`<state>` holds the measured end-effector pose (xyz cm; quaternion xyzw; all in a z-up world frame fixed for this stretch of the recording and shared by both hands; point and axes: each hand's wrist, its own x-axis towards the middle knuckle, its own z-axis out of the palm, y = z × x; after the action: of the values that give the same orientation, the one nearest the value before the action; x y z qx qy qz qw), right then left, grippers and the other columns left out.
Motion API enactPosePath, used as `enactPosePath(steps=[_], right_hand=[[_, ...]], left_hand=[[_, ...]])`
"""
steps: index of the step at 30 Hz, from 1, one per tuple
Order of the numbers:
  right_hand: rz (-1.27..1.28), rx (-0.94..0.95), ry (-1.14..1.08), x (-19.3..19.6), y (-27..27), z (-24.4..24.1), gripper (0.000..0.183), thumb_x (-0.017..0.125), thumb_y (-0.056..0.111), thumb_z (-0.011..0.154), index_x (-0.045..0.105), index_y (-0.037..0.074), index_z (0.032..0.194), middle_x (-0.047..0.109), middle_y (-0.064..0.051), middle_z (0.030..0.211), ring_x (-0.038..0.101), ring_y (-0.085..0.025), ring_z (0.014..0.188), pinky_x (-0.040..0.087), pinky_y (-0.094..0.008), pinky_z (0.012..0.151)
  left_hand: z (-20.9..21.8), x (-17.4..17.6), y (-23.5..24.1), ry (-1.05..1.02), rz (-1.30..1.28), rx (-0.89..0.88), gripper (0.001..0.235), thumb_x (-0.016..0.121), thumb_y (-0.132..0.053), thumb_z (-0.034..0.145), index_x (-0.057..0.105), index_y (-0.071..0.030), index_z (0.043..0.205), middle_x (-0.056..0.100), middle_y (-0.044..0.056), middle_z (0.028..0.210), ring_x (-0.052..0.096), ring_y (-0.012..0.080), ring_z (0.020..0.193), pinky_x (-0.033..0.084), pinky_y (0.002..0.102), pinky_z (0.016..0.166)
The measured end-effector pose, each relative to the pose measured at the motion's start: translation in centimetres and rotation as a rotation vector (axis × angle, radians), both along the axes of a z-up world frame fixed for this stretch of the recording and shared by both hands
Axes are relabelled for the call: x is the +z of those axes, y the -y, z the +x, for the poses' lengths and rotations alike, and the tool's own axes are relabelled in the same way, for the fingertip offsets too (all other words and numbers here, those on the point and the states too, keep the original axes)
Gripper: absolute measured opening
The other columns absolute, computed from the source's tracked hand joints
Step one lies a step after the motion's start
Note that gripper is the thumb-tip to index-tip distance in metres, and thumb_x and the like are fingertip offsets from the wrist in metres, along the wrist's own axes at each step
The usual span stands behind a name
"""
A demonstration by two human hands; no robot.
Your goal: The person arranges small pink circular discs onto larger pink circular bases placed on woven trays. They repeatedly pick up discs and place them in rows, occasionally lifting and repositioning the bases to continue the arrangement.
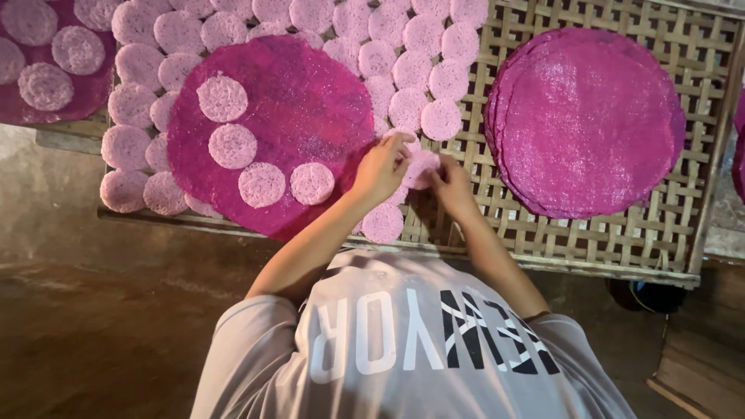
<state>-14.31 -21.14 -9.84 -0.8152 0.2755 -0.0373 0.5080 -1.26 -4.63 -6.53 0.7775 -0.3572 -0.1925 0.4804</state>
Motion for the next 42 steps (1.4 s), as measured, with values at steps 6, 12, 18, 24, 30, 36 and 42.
enactPosePath(steps=[6,12,18,24,30,36,42], right_hand=[[-0.493,-0.062,0.237,3.3,-0.6,0.6,0.036,0.073,0.002,0.089,0.064,0.001,0.125,0.069,-0.022,0.104,0.069,-0.037,0.090,0.055,-0.043,0.080],[-0.733,-0.077,0.323,5.7,-1.2,0.2,0.045,0.076,0.002,0.085,0.061,0.003,0.127,0.060,-0.020,0.114,0.062,-0.037,0.101,0.052,-0.043,0.084],[-0.262,-0.042,0.269,6.2,-4.0,-1.2,0.031,0.073,0.004,0.094,0.065,0.006,0.123,0.064,-0.014,0.113,0.064,-0.021,0.091,0.055,-0.034,0.077],[0.601,0.342,0.002,5.8,-9.5,-0.7,0.033,0.058,0.021,0.101,0.064,0.009,0.132,0.067,-0.007,0.129,0.067,-0.017,0.113,0.057,-0.033,0.101],[1.124,0.037,0.067,5.0,-7.5,-2.5,0.039,0.063,0.019,0.107,0.055,-0.005,0.137,0.062,-0.016,0.122,0.062,-0.027,0.108,0.058,-0.045,0.092],[0.688,-0.028,-0.163,3.0,-3.7,-5.7,0.030,0.057,0.007,0.098,0.059,0.003,0.127,0.070,-0.014,0.105,0.067,-0.030,0.079,0.056,-0.042,0.067],[-0.329,0.099,0.200,3.2,-3.8,-6.0,0.031,0.073,0.003,0.091,0.064,-0.001,0.120,0.068,-0.021,0.106,0.069,-0.032,0.091,0.056,-0.039,0.080]], left_hand=[[-0.4,1.1,1.9,0.212,0.073,0.026,0.043,0.073,-0.014,0.087,0.057,-0.015,0.127,0.069,0.007,0.108,0.068,0.0303,0.105,0.056,0.043,0.079],[1.6,4.0,-3.8,0.329,0.298,0.100,0.048,0.076,-0.021,0.086,0.060,-0.013,0.131,0.065,0.012,0.124,0.061,0.0320,0.114,0.054,0.045,0.090],[4.5,4.8,-15.0,0.490,0.610,0.195,0.040,0.083,-0.022,0.071,0.068,-0.012,0.107,0.063,0.015,0.120,0.057,0.0384,0.111,0.051,0.047,0.087],[2.1,7.1,-13.2,-0.027,0.564,-0.008,0.033,0.074,-0.025,0.088,0.063,-0.014,0.117,0.071,0.004,0.100,0.072,0.0243,0.094,0.056,0.043,0.088],[-2.6,6.3,-9.2,0.317,-0.098,-0.036,0.031,0.077,-0.015,0.089,0.064,-0.008,0.115,0.069,0.014,0.103,0.069,0.0351,0.097,0.056,0.045,0.085],[-3.5,2.2,-4.6,-0.290,-0.073,-0.136,0.027,0.070,-0.014,0.087,0.063,-0.007,0.113,0.069,0.009,0.094,0.071,0.0294,0.083,0.059,0.040,0.072],[-4.9,1.7,-2.3,0.122,0.048,-0.009,0.019,0.071,-0.011,0.089,0.065,-0.009,0.107,0.071,0.008,0.093,0.070,0.0291,0.089,0.055,0.042,0.073]])
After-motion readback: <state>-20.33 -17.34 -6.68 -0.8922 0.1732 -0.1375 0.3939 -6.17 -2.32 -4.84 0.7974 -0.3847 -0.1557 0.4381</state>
